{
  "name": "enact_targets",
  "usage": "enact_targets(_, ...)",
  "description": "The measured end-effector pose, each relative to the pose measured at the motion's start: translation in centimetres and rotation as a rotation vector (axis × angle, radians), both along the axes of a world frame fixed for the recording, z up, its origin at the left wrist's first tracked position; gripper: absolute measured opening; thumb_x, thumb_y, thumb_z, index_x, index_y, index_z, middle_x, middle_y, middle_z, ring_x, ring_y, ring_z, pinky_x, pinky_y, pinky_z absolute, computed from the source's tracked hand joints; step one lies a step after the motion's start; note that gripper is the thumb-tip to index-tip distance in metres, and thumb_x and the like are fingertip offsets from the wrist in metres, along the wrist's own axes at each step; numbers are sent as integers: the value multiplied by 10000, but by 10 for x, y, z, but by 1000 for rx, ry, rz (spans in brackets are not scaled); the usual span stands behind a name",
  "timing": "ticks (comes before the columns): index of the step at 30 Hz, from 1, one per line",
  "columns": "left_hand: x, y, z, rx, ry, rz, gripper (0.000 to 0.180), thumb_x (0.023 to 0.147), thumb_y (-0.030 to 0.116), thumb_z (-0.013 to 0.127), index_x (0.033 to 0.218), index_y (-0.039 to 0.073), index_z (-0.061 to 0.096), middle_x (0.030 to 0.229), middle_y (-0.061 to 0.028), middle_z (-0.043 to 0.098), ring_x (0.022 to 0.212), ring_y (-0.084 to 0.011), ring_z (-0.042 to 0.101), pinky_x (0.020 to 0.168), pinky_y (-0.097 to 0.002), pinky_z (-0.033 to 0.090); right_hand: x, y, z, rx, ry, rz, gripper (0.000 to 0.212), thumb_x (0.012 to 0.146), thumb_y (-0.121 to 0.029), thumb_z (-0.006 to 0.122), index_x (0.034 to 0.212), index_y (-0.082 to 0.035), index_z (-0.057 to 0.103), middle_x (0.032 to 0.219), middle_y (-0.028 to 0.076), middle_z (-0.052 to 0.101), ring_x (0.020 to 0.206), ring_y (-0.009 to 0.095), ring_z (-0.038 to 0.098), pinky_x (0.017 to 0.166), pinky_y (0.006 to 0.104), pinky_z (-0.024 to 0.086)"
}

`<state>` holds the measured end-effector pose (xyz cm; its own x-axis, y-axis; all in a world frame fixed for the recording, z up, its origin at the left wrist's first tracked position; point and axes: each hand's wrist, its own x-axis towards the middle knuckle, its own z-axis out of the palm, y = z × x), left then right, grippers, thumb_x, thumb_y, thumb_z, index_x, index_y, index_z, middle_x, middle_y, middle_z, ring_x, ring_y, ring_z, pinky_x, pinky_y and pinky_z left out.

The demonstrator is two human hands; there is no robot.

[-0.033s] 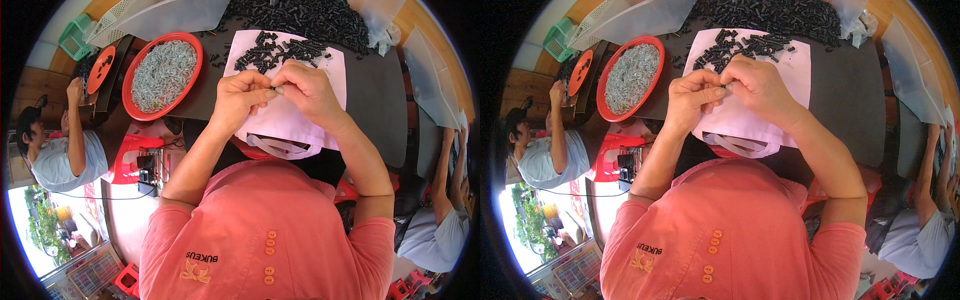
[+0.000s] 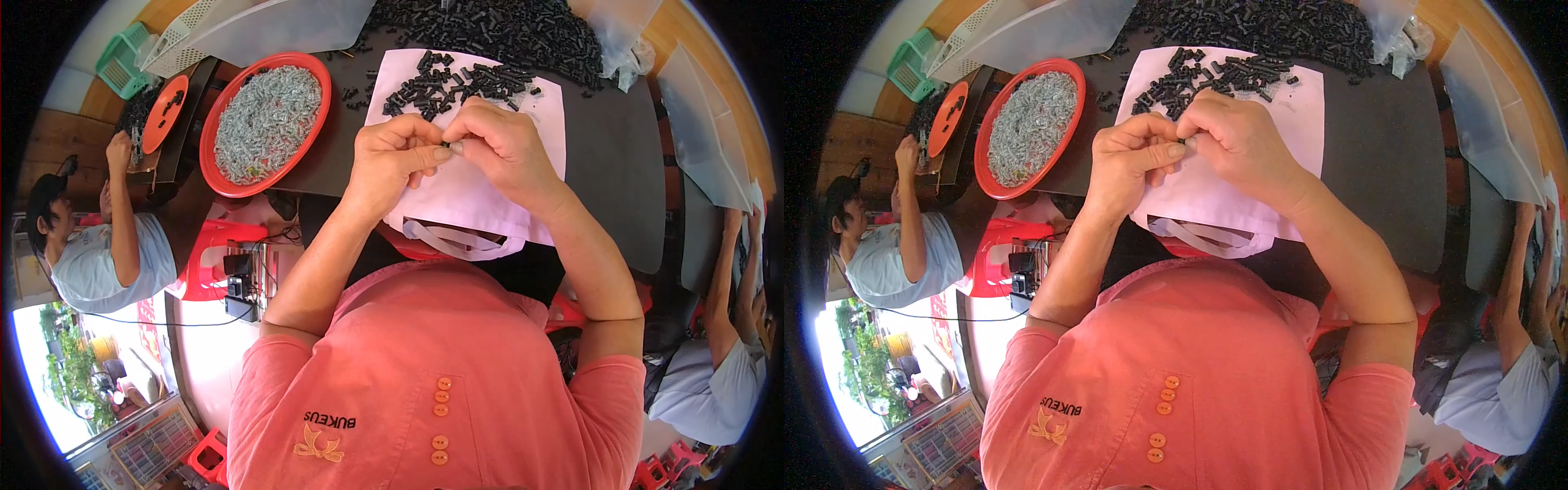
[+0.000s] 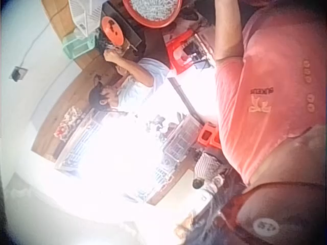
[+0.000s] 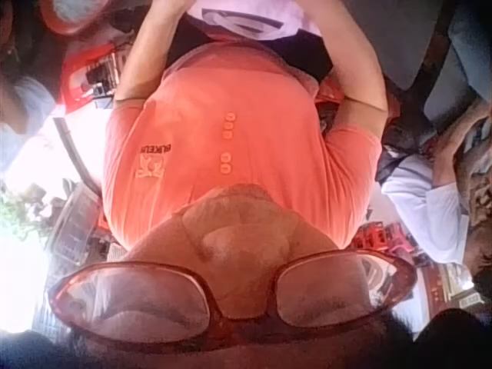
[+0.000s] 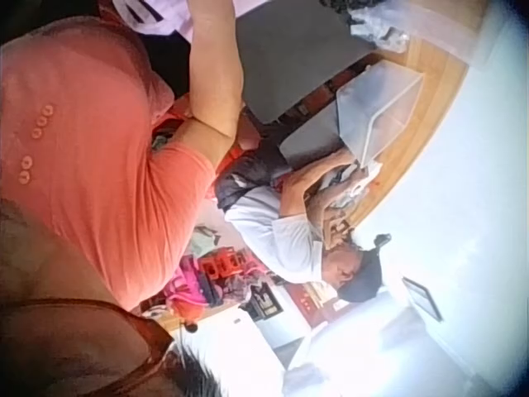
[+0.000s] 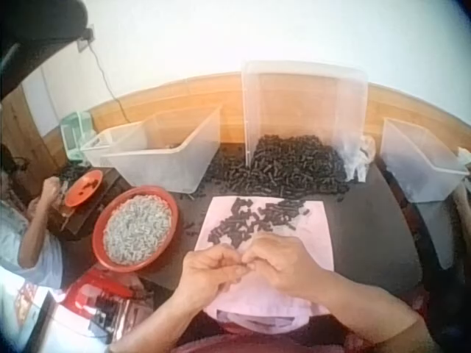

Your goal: The person assembles small black plastic components by hand, inserting white pins into them.

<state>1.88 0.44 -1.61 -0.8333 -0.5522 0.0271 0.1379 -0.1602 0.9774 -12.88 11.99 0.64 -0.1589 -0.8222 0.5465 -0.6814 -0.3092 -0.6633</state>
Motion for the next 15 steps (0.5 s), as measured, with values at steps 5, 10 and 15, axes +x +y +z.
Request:
enact_targets(5, 0, 0, 0, -1, -5, -2, 110, 785, -28, 747, 868, -8, 677, 679, -14, 627, 555, -52, 547, 436, -183, 375, 0, 0, 0, 1, 6, 6, 106, 745, 35, 591, 826, -32, 587, 761, 95, 576, 641, 270, 595, 566, 347, 456)
enact_targets(10, 0, 0, 1, -13, -3, -3, 111, 783, -27, 749, 864, -7, 677, 676, -13, 625, 553, -51, 546, 434, -183, 374, 0, 0, 1, -4, 14, 8, 103, 745, 31, 597, 826, -32, 586, 756, 95, 578, 641, 271, 597, 564, 351, 458)
enact_targets(15, 0, 0, 1, -14, -10, -2, 110, 780, -25, 751, 857, -6, 675, 672, -10, 620, 549, -49, 541, 432, -183, 370, 0, 1, -1, -5, -8, 16, 138, 735, 90, 571, 828, -9, 590, 729, 60, 534, 643, 186, 540, 574, 296, 419)
